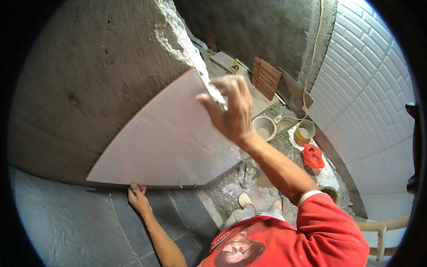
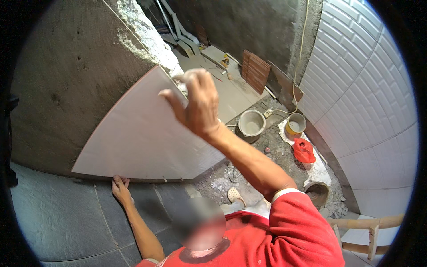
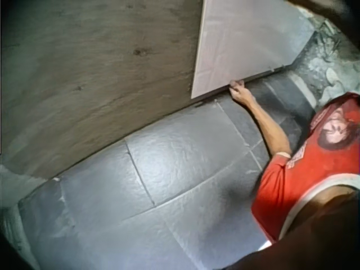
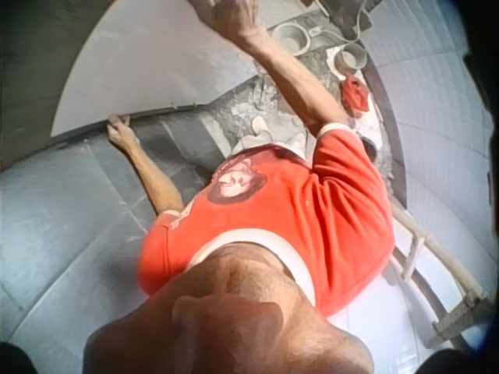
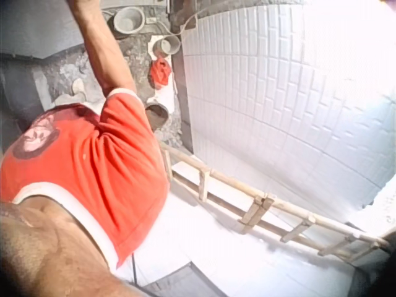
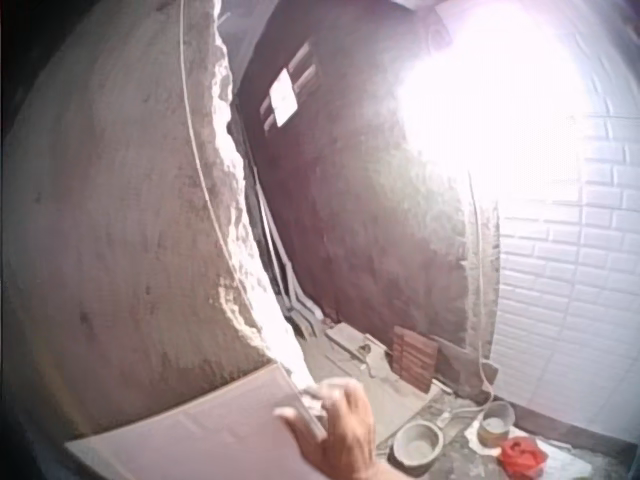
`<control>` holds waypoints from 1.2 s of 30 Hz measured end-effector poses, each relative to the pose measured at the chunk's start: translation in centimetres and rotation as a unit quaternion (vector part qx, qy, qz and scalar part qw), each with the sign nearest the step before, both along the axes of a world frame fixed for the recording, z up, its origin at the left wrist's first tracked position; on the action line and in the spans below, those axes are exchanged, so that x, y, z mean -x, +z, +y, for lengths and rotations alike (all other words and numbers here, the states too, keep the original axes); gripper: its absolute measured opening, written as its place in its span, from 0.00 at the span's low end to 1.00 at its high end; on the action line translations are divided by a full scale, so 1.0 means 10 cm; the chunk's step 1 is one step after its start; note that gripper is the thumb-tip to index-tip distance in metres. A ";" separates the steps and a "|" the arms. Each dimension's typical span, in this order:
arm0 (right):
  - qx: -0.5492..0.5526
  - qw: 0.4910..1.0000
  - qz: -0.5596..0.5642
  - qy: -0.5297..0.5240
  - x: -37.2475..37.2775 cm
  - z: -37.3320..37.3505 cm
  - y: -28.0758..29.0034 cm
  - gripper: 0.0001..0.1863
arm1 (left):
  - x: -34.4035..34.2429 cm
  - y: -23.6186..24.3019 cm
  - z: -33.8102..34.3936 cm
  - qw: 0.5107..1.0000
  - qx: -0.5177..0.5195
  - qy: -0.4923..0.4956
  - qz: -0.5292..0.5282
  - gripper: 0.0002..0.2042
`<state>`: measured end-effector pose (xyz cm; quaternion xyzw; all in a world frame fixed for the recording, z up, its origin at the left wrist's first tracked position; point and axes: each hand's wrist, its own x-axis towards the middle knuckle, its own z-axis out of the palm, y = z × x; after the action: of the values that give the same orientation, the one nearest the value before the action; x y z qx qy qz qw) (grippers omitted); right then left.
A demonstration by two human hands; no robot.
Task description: The person mixes cement in a bucket, scoops it onto a tile, and spreads it evenly with a trowel. They then lift the tile and press it against a wall to install it.
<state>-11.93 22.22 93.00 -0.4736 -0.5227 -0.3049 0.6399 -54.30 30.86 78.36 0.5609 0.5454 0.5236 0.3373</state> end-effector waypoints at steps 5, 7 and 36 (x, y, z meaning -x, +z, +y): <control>-0.080 0.944 -0.116 0.297 0.65 0.14 0.12 0.16 | -0.02 -0.02 0.00 0.999 0.002 0.030 0.017 0.21; -0.102 0.910 -0.163 0.368 0.82 0.28 0.20 0.22 | -0.02 -0.05 0.01 0.998 -0.019 0.053 0.016 0.17; -0.150 0.856 -0.167 0.465 1.17 0.86 0.07 0.23 | 0.02 -0.03 -0.03 0.999 -0.001 -0.009 0.036 0.27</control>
<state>-23.59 30.78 93.67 -0.0156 -0.7288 -0.1207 0.6738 -54.53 30.55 78.03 0.5844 0.5513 0.5010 0.3217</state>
